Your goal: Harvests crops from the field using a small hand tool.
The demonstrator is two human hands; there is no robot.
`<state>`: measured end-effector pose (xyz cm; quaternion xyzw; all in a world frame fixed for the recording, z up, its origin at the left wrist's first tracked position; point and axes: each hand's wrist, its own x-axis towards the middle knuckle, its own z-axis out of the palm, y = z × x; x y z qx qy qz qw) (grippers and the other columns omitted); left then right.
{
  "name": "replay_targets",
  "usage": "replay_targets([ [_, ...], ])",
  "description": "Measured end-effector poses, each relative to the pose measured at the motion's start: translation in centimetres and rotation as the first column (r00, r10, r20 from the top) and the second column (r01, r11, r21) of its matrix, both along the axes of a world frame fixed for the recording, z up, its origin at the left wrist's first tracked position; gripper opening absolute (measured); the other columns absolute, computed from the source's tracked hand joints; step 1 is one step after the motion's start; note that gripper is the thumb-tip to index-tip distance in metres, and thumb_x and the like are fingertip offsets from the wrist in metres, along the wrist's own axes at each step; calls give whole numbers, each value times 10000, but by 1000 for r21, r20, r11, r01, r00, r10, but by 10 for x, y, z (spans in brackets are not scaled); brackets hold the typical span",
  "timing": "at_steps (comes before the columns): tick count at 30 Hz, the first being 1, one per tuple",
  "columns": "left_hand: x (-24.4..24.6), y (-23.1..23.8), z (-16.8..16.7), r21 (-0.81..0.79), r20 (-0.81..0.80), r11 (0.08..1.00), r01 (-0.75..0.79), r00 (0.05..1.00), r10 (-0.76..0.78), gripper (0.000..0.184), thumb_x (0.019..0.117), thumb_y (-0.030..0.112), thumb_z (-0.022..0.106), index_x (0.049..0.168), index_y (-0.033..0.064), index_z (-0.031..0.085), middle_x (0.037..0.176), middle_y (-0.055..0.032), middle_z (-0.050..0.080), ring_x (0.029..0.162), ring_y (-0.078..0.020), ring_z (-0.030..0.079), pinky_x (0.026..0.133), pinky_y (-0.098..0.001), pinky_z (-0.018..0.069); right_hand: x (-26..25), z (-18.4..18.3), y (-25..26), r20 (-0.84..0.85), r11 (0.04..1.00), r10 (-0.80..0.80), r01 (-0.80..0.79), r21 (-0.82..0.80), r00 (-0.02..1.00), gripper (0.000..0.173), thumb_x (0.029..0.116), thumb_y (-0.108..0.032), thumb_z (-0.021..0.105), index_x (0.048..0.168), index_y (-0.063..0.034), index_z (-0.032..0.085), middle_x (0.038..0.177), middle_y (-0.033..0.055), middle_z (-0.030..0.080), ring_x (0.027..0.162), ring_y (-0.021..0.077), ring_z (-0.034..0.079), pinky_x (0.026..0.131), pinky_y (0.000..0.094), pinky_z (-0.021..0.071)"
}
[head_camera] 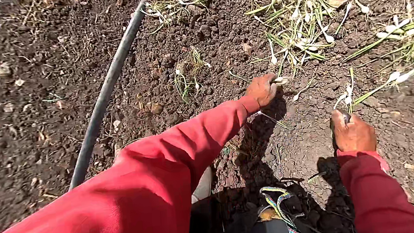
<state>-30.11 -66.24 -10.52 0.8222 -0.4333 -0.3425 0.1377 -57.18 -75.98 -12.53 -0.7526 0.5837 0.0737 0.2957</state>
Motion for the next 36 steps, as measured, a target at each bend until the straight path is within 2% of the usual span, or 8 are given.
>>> replay_targets([
  [4,11,46,-13,357,21,885,-299,950,312,493,1052,437,534,1187,-17,672,1156,-274,692,1128,-435,671,964,-655,511,-3,-6,0,-6,999,20,-20,-25,1000,703,1037,-634,390,1026,14,661,919,313,679,919,525,674,752,696,503],
  [8,-19,52,-31,551,51,790,-269,956,290,647,998,593,567,1088,-32,709,1163,-271,699,1150,-416,679,957,-642,537,-3,-9,1,-11,998,20,-20,-51,1000,700,1039,-628,395,1035,18,667,914,308,686,919,518,681,754,692,504],
  [16,-34,51,-41,405,-47,756,-514,814,578,392,919,355,744,1159,45,728,1173,-227,712,1154,-390,673,999,-628,515,-3,-5,-1,-42,1000,-3,1,-27,999,672,1039,-615,421,1030,9,671,905,292,693,911,505,686,757,679,511],
  [20,-25,18,-24,-12,-82,994,-104,991,103,275,1003,171,587,1183,-3,699,1182,-214,684,1156,-362,654,1027,-577,503,6,-3,1,-20,999,-29,29,-14,999,631,1041,-570,470,1026,26,677,895,304,692,889,513,688,738,690,511],
  [22,-18,-2,-24,28,47,999,28,998,-29,320,1058,186,498,1282,11,645,1172,-252,706,1131,-428,684,978,-638,517,14,2,7,-13,999,-41,41,10,999,596,1043,-550,474,1016,6,686,879,260,705,866,467,702,736,663,524],
  [27,-58,-49,-50,227,172,974,9,984,-50,501,1006,457,646,1218,3,638,1085,-369,667,1048,-602,645,804,-785,494,3,4,-6,-43,995,-26,30,93,999,604,1031,-614,421,1092,-80,697,956,167,735,917,362,726,766,606,561],
  [32,-64,-54,-48,219,234,975,35,968,-87,330,970,331,664,991,3,695,989,-340,686,963,-569,674,724,-759,499,3,4,-9,-56,993,8,-2,119,998,636,1035,-638,381,1128,-87,685,1004,158,738,959,348,726,784,594,563],
  [36,-65,-62,-53,214,233,976,29,969,-80,348,924,377,727,1008,39,724,1006,-301,709,991,-544,681,762,-760,502,4,-1,-15,-47,994,-3,8,108,999,624,1033,-637,391,1101,-93,688,986,158,737,953,351,724,787,601,556],
])
